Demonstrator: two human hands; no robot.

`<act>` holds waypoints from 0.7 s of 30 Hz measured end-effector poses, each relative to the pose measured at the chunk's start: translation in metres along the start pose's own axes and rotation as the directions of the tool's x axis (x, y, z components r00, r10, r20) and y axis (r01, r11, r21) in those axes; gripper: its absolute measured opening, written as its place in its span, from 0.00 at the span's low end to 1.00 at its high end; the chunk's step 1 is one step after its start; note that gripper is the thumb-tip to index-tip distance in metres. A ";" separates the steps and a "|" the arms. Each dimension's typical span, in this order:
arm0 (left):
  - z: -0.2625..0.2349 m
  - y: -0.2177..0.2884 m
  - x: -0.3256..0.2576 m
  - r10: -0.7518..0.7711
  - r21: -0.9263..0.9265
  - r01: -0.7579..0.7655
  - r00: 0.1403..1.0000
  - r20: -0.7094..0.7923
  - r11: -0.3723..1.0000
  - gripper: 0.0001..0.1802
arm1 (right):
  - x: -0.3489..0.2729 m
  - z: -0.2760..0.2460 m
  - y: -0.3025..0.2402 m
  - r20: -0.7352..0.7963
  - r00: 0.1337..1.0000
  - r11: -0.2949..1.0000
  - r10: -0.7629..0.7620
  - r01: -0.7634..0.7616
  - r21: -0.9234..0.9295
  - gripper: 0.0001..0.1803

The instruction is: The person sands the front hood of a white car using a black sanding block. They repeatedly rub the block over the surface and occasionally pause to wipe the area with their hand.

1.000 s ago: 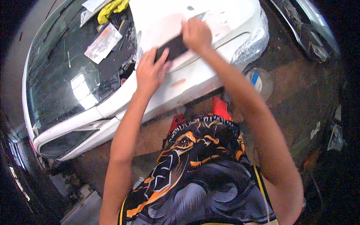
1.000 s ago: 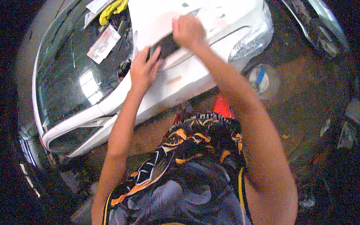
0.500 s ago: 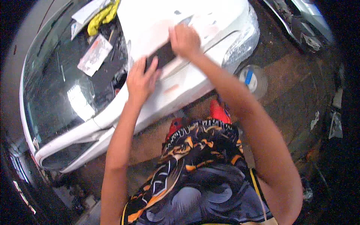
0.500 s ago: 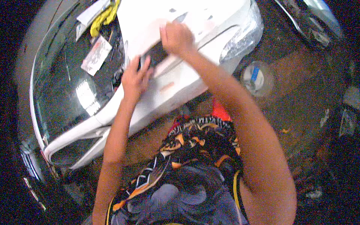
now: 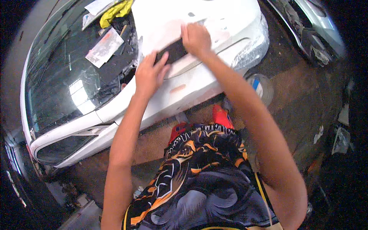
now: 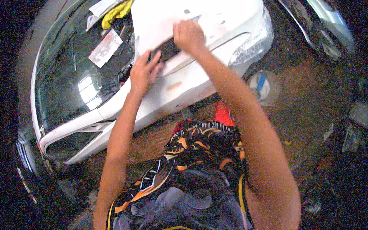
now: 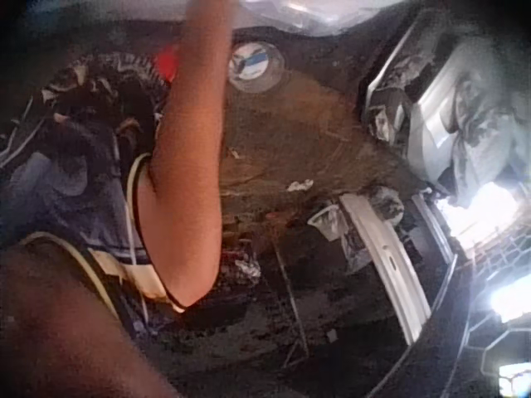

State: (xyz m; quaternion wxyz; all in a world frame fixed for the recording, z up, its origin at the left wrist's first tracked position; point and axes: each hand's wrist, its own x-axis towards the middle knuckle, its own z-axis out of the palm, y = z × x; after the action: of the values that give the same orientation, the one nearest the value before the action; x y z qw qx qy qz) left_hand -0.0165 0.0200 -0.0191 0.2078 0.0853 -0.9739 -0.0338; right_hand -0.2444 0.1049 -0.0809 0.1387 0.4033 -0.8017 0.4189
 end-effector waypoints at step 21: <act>-0.010 -0.010 -0.030 0.061 -0.034 -0.062 0.998 -0.022 0.997 0.35 | -0.020 -0.007 -0.023 0.028 0.999 0.995 -0.025 0.022 0.096 0.20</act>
State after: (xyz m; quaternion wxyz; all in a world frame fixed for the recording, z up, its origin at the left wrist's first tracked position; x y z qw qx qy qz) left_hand 0.0159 0.0155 -0.0227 0.2202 0.0520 -0.9731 -0.0436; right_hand -0.2147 0.1134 -0.0747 0.1122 0.4249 -0.7779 0.4492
